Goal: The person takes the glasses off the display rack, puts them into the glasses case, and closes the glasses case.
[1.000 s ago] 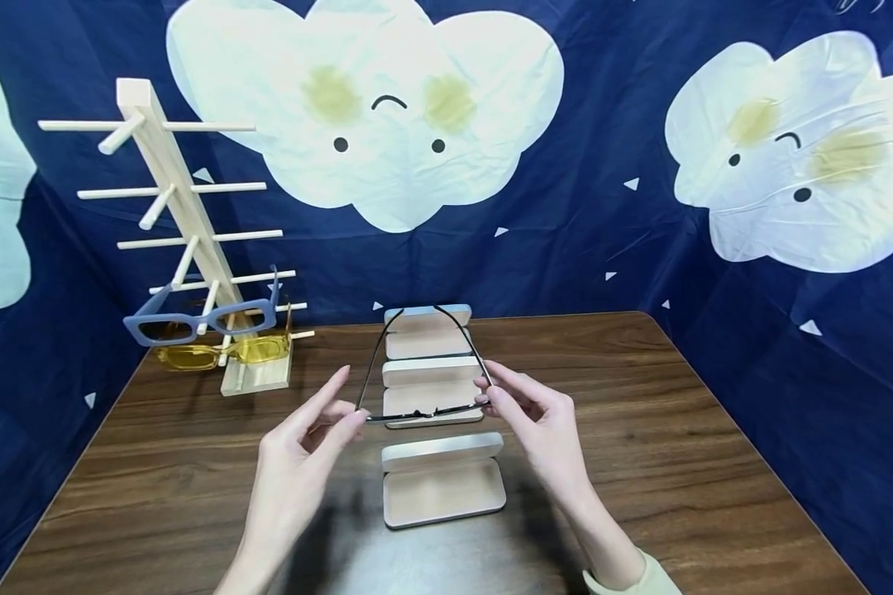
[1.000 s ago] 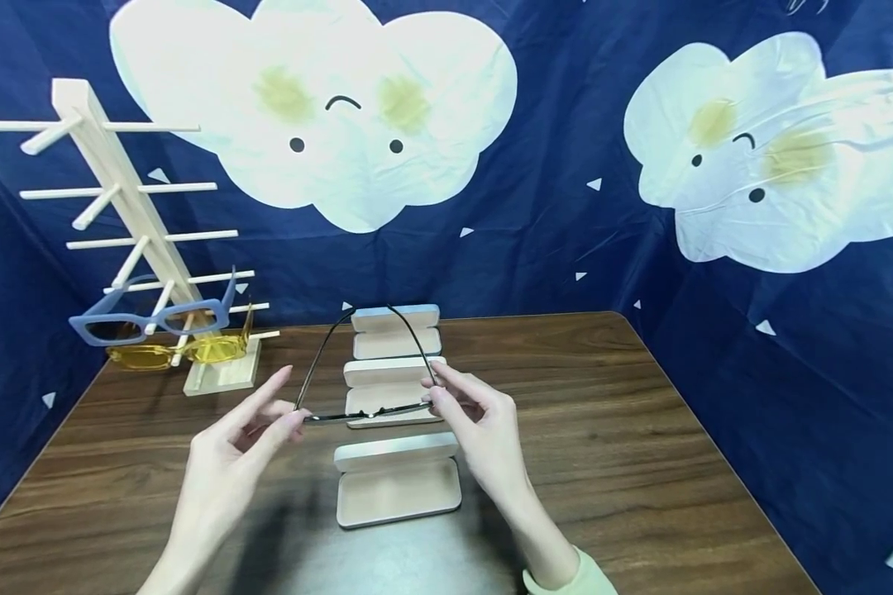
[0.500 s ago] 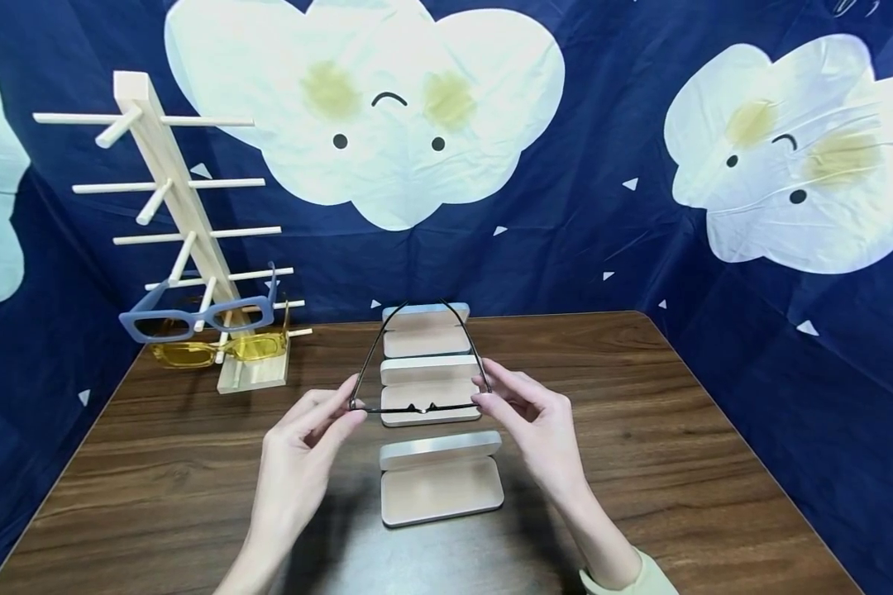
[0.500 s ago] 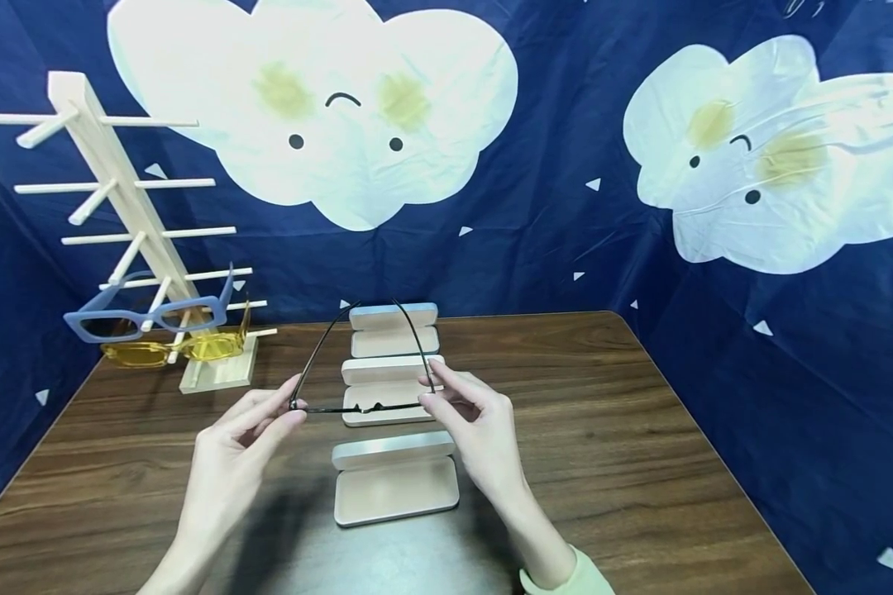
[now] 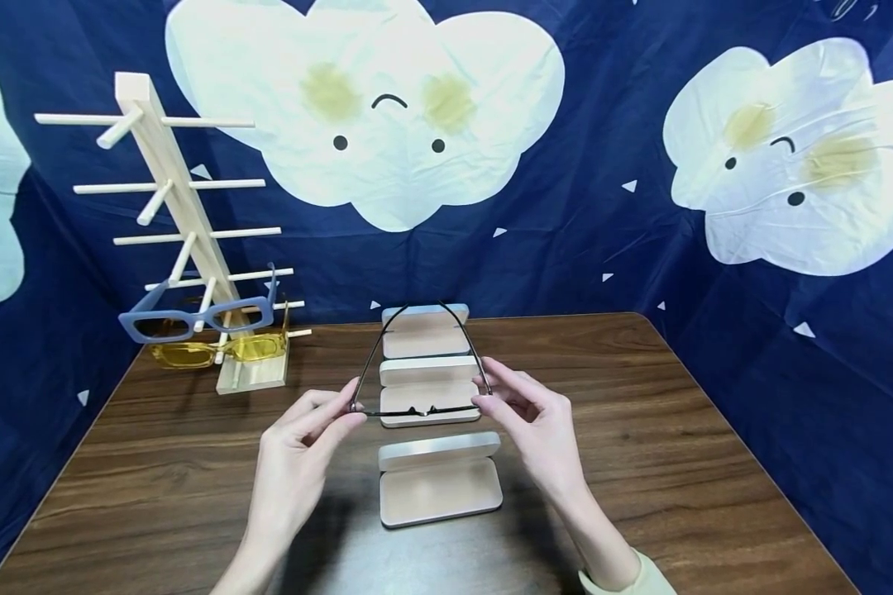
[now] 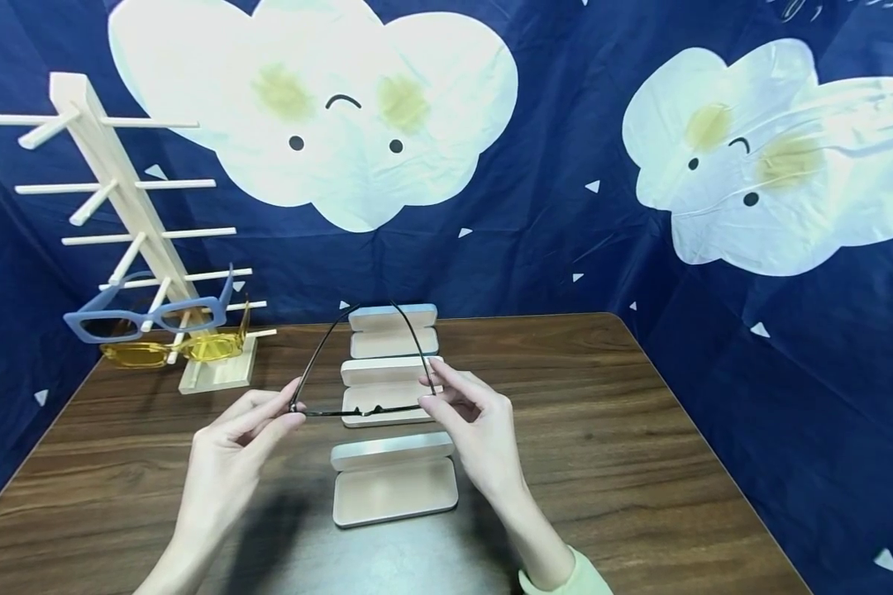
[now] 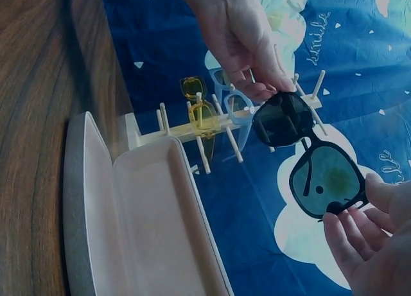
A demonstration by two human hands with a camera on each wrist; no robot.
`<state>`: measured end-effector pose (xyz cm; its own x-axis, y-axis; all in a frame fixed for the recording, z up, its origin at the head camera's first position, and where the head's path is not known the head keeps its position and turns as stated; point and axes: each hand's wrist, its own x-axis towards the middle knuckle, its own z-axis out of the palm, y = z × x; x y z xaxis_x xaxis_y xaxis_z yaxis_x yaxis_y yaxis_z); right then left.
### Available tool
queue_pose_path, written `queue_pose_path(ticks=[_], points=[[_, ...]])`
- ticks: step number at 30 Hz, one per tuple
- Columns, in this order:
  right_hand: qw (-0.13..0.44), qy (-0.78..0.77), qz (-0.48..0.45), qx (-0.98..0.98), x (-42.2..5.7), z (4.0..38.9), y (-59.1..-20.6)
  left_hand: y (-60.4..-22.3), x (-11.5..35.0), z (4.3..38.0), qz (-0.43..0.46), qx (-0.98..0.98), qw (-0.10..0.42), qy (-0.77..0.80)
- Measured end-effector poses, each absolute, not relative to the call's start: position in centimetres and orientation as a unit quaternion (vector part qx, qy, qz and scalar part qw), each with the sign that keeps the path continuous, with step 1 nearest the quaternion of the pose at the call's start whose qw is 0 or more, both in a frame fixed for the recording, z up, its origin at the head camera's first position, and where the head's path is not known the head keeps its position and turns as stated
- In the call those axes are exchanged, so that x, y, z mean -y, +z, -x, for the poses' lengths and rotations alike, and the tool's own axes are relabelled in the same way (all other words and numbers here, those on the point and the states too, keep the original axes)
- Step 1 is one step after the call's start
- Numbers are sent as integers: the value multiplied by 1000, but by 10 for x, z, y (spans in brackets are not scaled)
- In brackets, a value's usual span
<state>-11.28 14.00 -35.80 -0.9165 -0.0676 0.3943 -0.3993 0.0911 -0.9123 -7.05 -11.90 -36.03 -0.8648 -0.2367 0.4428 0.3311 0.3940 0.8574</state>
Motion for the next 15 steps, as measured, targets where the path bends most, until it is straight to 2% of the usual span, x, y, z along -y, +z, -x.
queue_pose_path(ticks=[15], points=[[137, 650, -173, 727, -142, 114, -359, -361, 120, 71, 46, 800, 264, -537]])
